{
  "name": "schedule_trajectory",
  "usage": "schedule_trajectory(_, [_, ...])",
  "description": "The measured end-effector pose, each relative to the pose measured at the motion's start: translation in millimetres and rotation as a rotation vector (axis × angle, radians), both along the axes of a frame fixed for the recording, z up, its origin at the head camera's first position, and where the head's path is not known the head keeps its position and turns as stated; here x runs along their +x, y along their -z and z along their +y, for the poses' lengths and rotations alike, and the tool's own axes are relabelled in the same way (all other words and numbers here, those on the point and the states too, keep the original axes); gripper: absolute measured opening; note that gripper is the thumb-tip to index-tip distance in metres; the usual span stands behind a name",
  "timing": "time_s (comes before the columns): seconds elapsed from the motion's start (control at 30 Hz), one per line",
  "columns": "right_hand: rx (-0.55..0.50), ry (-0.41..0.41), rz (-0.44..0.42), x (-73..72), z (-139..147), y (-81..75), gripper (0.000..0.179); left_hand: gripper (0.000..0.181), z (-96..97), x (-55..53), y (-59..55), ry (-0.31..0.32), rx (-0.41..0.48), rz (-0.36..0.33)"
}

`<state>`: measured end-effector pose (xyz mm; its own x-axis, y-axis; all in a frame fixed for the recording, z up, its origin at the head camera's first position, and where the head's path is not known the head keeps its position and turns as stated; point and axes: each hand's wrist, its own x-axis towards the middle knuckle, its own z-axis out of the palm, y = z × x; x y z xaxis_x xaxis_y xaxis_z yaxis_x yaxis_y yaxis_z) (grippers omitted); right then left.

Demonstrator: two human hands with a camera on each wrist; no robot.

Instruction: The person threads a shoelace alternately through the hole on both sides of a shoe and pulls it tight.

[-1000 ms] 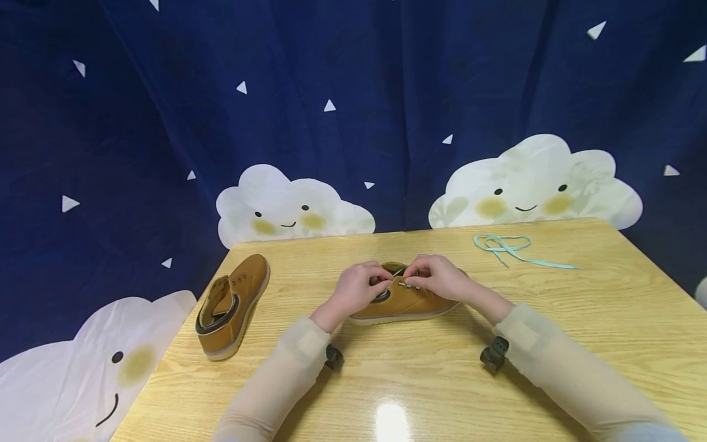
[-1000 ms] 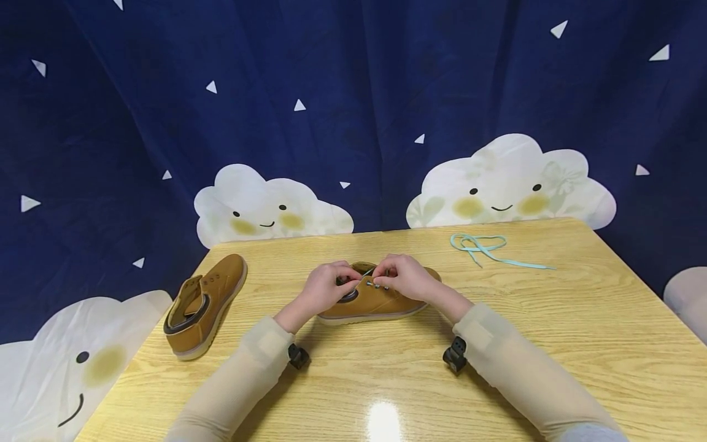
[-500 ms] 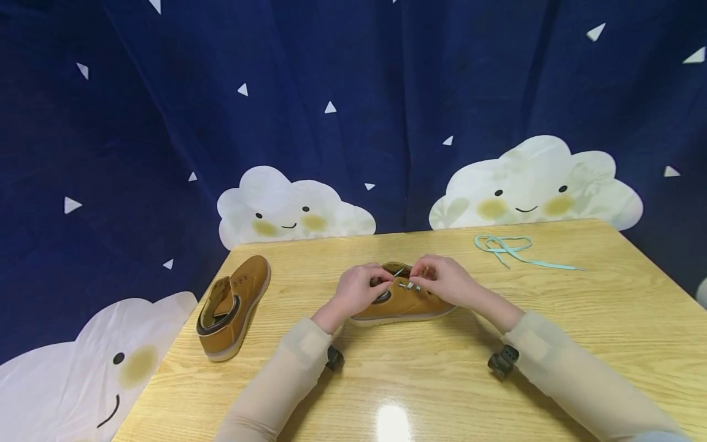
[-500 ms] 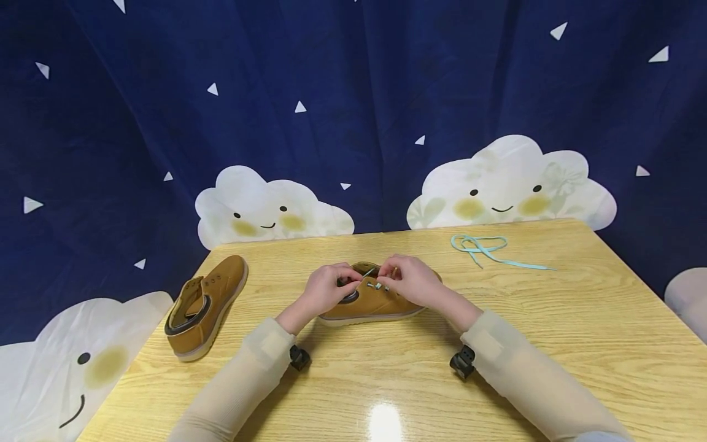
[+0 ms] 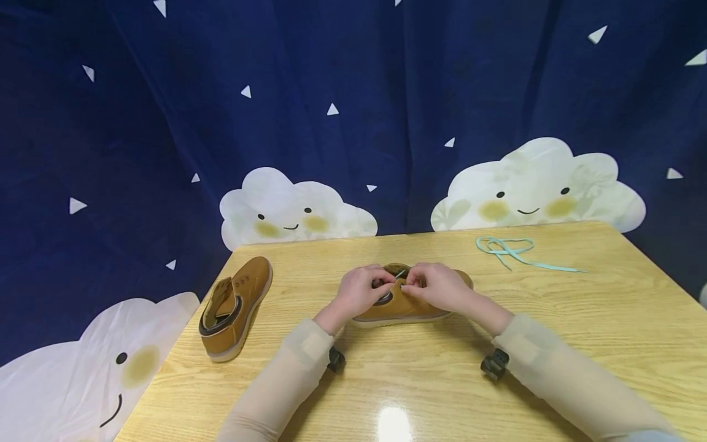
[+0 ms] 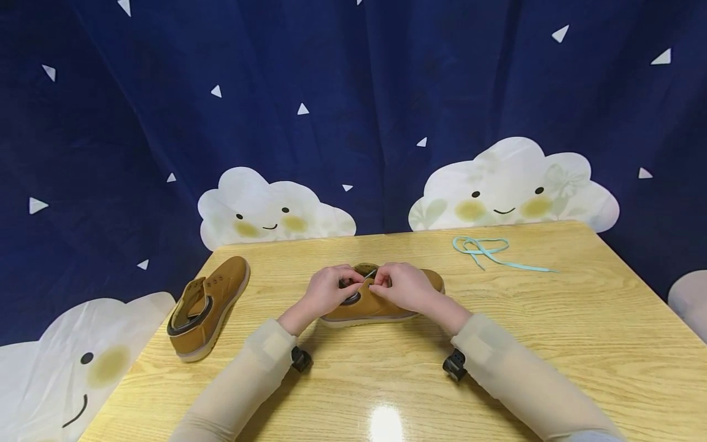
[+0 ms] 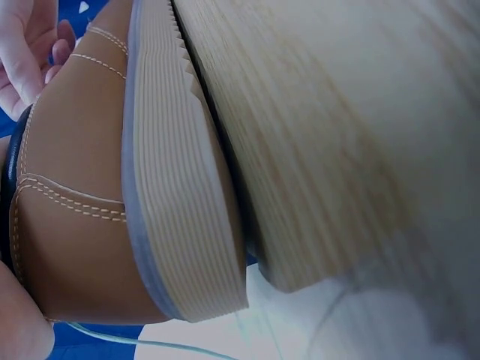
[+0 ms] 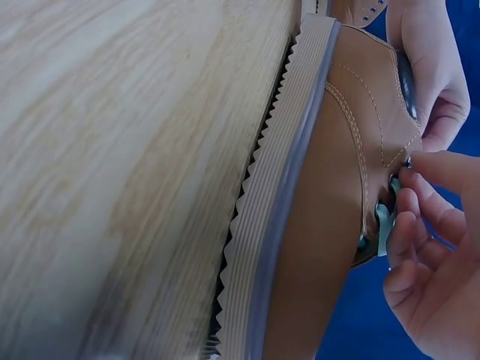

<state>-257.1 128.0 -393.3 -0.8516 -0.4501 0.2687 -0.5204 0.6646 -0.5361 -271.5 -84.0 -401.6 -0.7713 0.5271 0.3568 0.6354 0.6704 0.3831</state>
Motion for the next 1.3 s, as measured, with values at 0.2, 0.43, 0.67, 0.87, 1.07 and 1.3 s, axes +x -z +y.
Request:
schedule_trajectory(0.2, [-0.004,0.000,0.014,-0.4,0,1.8,0.018,0.010,0.8,0.7,0.5,-0.004,0.007,0.002])
schedule_trajectory(0.43, [-0.055,-0.018,0.004,2.9,9,4.3,0.017,0.008,0.8,1.6,1.1,-0.018,0.036,0.019])
schedule_trajectory(0.67, [-0.093,-0.032,-0.019,6.8,24,7.8,0.016,0.010,-0.4,-0.3,0.6,-0.011,0.063,0.019])
schedule_trajectory(0.87, [-0.085,-0.037,0.001,15.1,38,9.5,0.017,0.012,-1.0,-0.2,0.1,-0.005,0.079,0.001])
schedule_trajectory(1.07, [-0.083,-0.024,0.011,21.9,55,11.5,0.018,0.017,-1.1,0.4,-1.1,-0.010,0.098,-0.043])
schedule_trajectory(1.3, [-0.079,-0.048,0.030,28.8,71,11.4,0.016,0.014,-1.3,0.0,1.1,-0.021,0.110,-0.087])
